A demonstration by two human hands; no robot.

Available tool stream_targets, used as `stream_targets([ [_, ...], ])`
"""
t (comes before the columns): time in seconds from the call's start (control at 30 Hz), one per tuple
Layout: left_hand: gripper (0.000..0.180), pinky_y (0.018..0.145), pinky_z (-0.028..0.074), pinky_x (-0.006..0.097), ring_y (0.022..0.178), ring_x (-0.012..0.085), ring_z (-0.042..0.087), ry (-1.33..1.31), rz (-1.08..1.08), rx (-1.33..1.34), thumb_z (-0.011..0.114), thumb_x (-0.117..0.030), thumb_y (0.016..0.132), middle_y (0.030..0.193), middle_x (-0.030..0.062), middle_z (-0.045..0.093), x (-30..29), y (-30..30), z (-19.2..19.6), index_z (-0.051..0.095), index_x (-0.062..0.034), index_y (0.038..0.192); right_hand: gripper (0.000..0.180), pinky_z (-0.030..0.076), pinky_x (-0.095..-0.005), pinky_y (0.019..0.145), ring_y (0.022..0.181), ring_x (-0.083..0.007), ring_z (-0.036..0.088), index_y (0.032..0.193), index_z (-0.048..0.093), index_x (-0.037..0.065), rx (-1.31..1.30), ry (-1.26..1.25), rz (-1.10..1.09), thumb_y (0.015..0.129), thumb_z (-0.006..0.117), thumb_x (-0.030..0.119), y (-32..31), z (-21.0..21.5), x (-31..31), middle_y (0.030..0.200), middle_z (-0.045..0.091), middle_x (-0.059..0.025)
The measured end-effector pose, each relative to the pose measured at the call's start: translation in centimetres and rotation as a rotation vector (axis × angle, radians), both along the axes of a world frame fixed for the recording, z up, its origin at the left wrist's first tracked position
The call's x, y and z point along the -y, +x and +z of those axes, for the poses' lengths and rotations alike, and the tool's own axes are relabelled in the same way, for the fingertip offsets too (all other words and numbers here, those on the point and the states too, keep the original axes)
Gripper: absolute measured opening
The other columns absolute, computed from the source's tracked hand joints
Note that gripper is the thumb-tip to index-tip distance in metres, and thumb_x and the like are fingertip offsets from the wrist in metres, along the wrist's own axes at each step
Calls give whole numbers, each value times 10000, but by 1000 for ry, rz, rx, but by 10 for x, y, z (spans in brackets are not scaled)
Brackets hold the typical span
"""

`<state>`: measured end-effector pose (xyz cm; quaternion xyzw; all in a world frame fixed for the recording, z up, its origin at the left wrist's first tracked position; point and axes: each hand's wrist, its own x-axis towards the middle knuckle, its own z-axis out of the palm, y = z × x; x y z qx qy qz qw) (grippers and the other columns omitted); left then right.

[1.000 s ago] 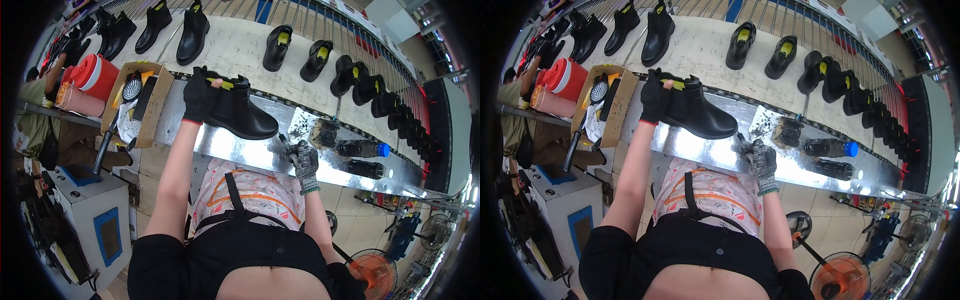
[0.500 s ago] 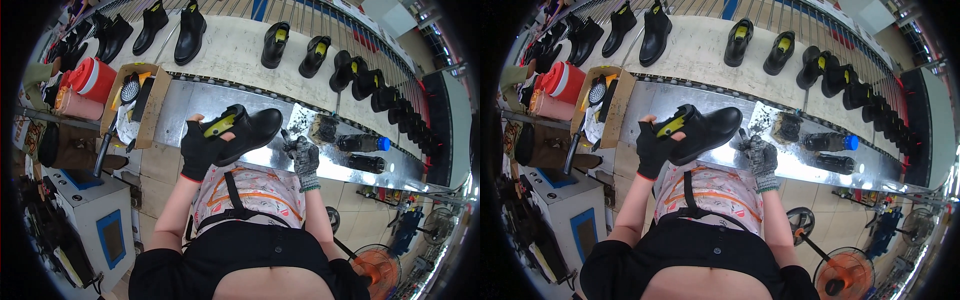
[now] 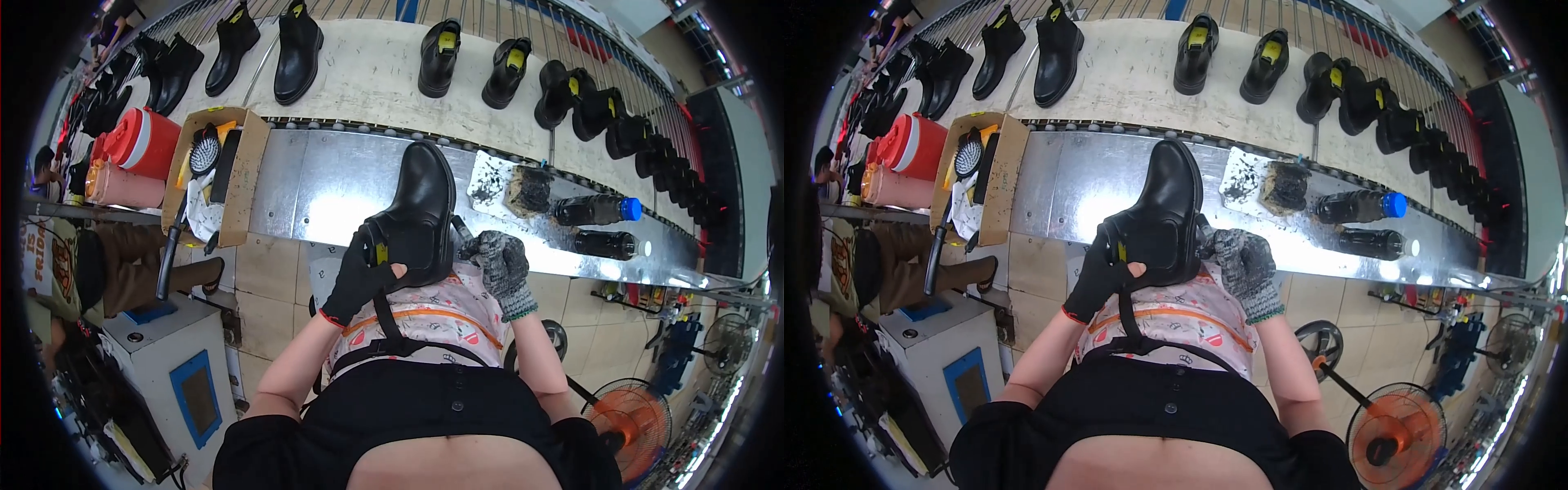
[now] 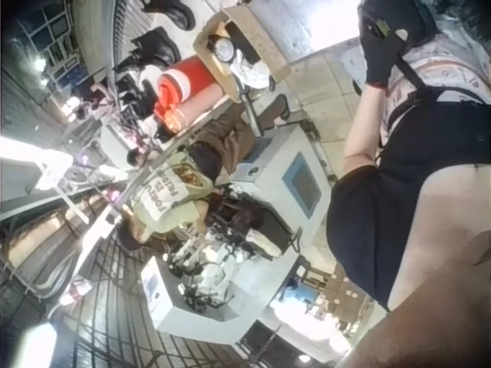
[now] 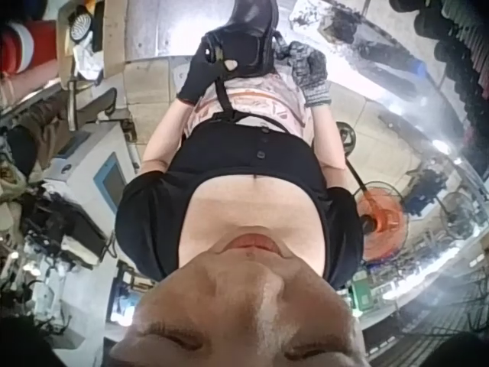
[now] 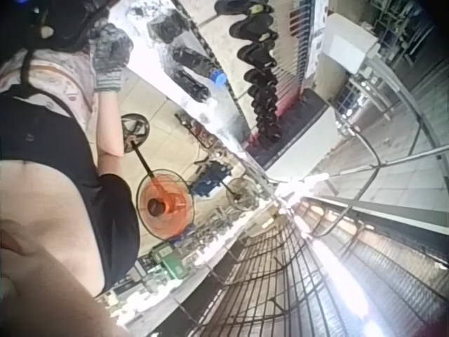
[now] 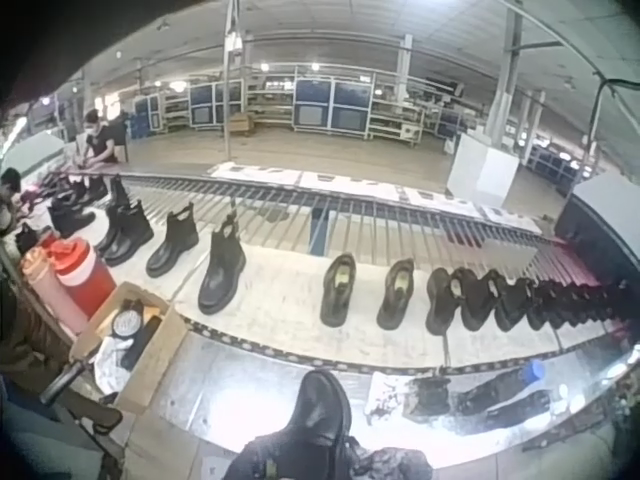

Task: Applying a liquid finish or adhesive to the edges and seams of black leather boots using a brush and a manual applicator.

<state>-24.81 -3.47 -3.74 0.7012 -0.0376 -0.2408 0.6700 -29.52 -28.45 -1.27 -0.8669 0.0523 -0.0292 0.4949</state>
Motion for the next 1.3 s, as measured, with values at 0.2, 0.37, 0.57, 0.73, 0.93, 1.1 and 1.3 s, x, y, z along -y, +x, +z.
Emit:
stream_targets([
  [0.2, 669, 942, 428, 314, 1081, 173, 537, -150, 12, -185, 716, -80, 710, 1186, 85, 555, 9, -2, 4, 422, -10, 1306, 444, 487, -321, 647, 664, -234, 615, 791, 654, 29, -8, -49, 38, 971, 354, 303, -16, 0, 5, 721, 660, -97],
  [0.37, 641, 940, 435, 320, 1081, 182, 540, -189, 32, -226, 701, -85, 724, 1182, 88, 556, 17, -1, 10, 429, -10, 1299, 474, 487, -313, 640, 657, -237, 620, 778, 650, 30, -104, 99, 79, 977, 334, 322, -25, 0, 17, 729, 670, -98],
  [0.57, 633, 898, 467, 312, 1049, 192, 549, -259, 79, -319, 696, -80, 747, 1165, 110, 549, 26, -2, 18, 390, -19, 1297, 505, 471, -319, 642, 637, -208, 598, 721, 654, 64, -97, 16, 239, 974, 328, 355, -37, 42, 25, 701, 665, -52],
  [0.73, 486, 852, 494, 288, 966, 172, 590, -372, 100, -442, 672, -116, 782, 1079, 90, 590, 38, 2, 35, 478, -7, 1215, 295, 417, -356, 577, 599, -220, 562, 732, 680, 177, -3, -206, 249, 901, 439, 202, -53, 66, 25, 702, 646, -3],
  [0.93, 376, 616, 578, 304, 779, 215, 656, -624, 55, -585, 633, -140, 822, 978, 134, 613, 39, 14, 38, 494, 13, 1137, 373, 392, -361, 603, 651, -248, 536, 744, 673, 162, 10, -449, 274, 898, 357, 286, -64, 67, 22, 741, 642, 7],
  [1.1, 422, 594, 577, 290, 784, 278, 666, -666, 122, -546, 550, -212, 877, 963, 204, 612, 43, 20, 44, 443, 54, 1187, 175, 435, -355, 599, 652, -222, 579, 784, 697, 190, 87, -386, 213, 794, 527, 227, -60, 62, 24, 695, 634, -2],
  [1.3, 430, 619, 591, 324, 794, 308, 671, -696, 294, -708, 598, -206, 852, 998, 195, 617, 33, 47, 64, 450, 36, 1176, 295, 434, -227, 416, 516, -88, 530, 1163, 563, 97, -61, 800, -502, 880, 494, 56, -45, 45, 45, 640, 554, -56],
])
